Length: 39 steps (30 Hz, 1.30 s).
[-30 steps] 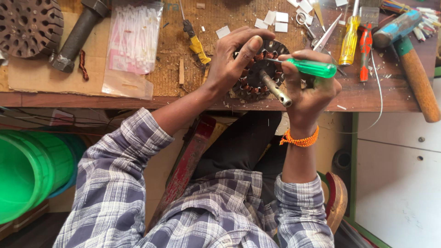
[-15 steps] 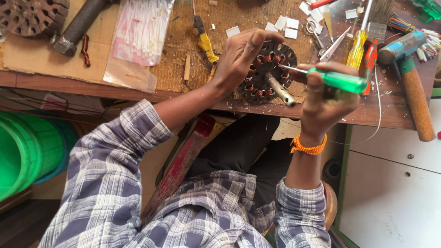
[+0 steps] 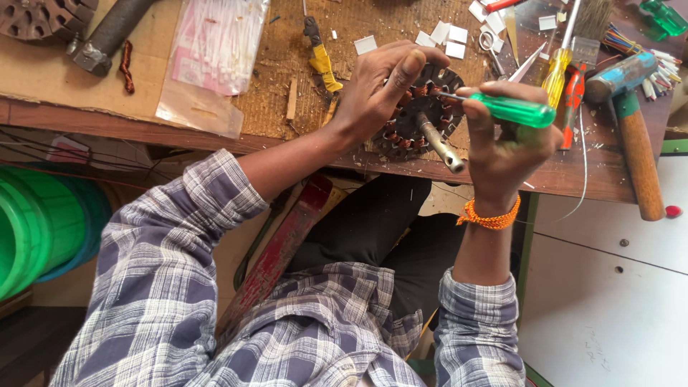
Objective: The person repairs a motor stator by stripping wire insulation with a utility knife and adjusting copper windings with a screwdriver. The person works at a cluttered workbench with various tools and motor parts visible.
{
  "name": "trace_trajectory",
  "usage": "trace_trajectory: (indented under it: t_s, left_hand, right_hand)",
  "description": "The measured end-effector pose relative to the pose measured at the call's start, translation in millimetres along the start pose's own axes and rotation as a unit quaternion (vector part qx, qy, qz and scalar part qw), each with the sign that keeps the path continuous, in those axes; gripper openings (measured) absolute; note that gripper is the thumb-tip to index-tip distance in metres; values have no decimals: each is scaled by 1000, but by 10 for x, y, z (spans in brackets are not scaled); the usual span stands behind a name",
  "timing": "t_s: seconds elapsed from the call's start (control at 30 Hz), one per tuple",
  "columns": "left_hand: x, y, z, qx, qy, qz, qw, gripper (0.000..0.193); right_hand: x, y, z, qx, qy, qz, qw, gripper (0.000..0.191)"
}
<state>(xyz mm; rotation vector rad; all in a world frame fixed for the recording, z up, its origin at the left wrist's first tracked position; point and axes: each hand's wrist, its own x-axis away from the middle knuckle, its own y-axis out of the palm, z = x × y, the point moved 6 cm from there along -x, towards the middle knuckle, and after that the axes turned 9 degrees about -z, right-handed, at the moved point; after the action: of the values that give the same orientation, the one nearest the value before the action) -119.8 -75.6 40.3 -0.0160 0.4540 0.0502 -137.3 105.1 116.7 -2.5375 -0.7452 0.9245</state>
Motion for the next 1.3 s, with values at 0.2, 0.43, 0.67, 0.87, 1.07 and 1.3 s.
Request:
trace_trajectory:
  t_s: [0.2, 0.43, 0.67, 0.87, 1.07, 1.3]
  left_hand:
    - [-4, -21, 46, 6, 14, -6, 1000, 72]
    - [5, -21, -29, -19, -3, 1, 1000, 77]
    - [3, -23, -102, 5, -28, 5, 1000, 81]
    - [2, 19, -138, 16, -20, 8, 1000, 83]
    - [-5, -13, -102, -25, -8, 8, 1000, 83]
    - [4, -41, -9, -37, 8, 8, 999, 78]
  right_hand:
    - [-50, 29, 4, 46, 22, -25, 998, 33]
    - [-105, 43, -21, 50, 34, -43, 997, 31]
    - [-102, 84, 41, 91, 31, -41, 995, 29]
    - [-56, 30, 53, 5, 10, -3, 1000, 32]
    - [-91, 61, 52, 59, 9, -28, 998, 26]
    - [-121, 78, -28, 88, -8, -64, 994, 22]
